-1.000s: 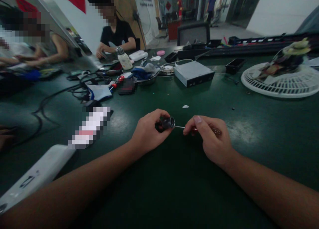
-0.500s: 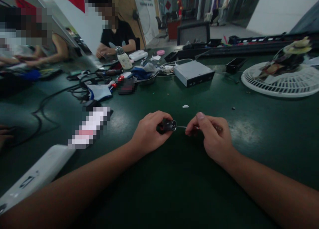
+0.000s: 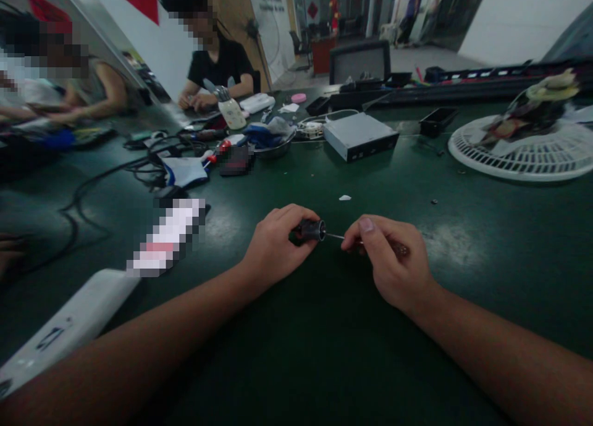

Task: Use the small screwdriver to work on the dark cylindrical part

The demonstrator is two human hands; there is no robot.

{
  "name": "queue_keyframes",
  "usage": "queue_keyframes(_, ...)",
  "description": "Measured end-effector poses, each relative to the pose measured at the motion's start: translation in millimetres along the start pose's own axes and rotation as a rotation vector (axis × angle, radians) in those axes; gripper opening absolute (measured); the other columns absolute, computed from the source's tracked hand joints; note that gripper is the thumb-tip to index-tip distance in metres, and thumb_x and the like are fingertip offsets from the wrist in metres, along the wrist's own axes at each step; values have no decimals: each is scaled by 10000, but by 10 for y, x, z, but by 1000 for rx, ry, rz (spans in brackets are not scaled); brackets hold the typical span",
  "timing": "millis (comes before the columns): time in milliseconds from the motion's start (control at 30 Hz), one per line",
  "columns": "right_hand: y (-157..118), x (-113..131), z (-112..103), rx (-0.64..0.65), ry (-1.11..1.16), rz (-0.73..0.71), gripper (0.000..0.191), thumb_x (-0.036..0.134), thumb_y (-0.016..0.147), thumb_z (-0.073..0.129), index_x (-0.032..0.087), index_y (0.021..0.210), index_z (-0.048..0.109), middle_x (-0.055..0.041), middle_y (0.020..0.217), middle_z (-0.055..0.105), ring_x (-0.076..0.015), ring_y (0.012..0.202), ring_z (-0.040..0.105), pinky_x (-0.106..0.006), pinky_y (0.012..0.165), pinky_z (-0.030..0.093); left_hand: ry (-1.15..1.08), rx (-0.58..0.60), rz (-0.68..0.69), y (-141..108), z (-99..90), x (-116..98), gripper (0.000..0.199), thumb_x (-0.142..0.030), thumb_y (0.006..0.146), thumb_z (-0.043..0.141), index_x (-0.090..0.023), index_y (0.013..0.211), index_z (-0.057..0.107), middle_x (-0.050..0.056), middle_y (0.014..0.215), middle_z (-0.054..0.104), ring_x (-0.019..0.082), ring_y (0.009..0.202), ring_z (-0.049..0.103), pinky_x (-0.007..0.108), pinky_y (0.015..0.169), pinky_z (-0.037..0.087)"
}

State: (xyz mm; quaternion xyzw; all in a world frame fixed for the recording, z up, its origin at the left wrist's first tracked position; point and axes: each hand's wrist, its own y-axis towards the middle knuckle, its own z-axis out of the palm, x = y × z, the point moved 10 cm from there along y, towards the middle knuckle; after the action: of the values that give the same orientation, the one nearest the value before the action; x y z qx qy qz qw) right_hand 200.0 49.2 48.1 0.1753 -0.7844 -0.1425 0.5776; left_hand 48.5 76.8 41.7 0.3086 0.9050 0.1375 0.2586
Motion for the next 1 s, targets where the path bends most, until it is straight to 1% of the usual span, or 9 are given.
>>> queue_keyframes(133,7,-33,10,14,-30,1,416,417,1033,430,215,802,710,-45,774,692,-163,671,613,-321,602,463,5,20,12,4,19,-8,224,-162,830,659,-221,1043,623,10,1031,696,181,952,629,340,822,447)
queue_keyframes(267,2,-76,60,71,-57,20,434,427,1031,433,220,762,703,-34,730,676,-164,667,616,-321,605,465,18,24,19,5,11,-27,222,-161,848,642,-224,1060,624,11,1054,695,181,978,630,347,845,445)
queue_keyframes(367,-10,-68,7,29,-96,8,424,405,1034,430,226,749,687,-34,722,666,-170,682,620,-327,619,466,25,5,-6,4,-8,-1,228,-165,856,638,-229,1075,623,11,1063,695,183,984,629,352,856,452)
queue_keyframes(467,-11,-49,-77,-57,-136,6,345,380,1011,489,220,758,662,-32,739,660,-168,672,614,-327,620,471,27,-26,-65,0,-29,72,242,-183,865,636,-227,1102,614,21,1086,692,191,985,628,364,865,465)
queue_keyframes(567,10,-109,-91,-87,-205,78,232,383,973,567,211,874,686,-39,804,692,-172,678,629,-320,610,486,37,-12,-99,-4,-2,119,261,-203,875,631,-226,1133,600,29,1105,686,202,992,626,383,879,476)
queue_keyframes(667,46,-158,62,44,-285,85,198,361,975,563,230,1023,704,-55,932,727,-205,821,674,-354,718,525,61,10,-124,-9,31,140,269,-214,897,601,-226,1164,578,39,1125,668,208,1001,618,390,888,486)
queue_keyframes(800,45,-183,283,237,-415,16,99,238,893,653,247,985,687,-56,1041,704,-242,992,648,-414,876,517,89,69,-175,-19,88,170,247,-258,941,538,-227,1187,540,47,1135,648,207,990,623,372,862,505)
queue_keyframes(900,24,-213,359,309,-466,21,91,164,863,631,241,910,644,-50,999,673,-228,949,633,-390,834,516,135,150,-183,-18,151,158,228,-346,968,504,-228,1161,531,48,1092,668,212,931,646,361,809,514)
queue_keyframes(1000,11,-199,387,325,-481,19,110,131,849,592,233,889,587,-48,966,646,-212,894,619,-362,788,500,182,204,-204,-10,176,160,251,-434,969,490,-236,1117,530,33,1007,697,213,835,667,337,714,511)
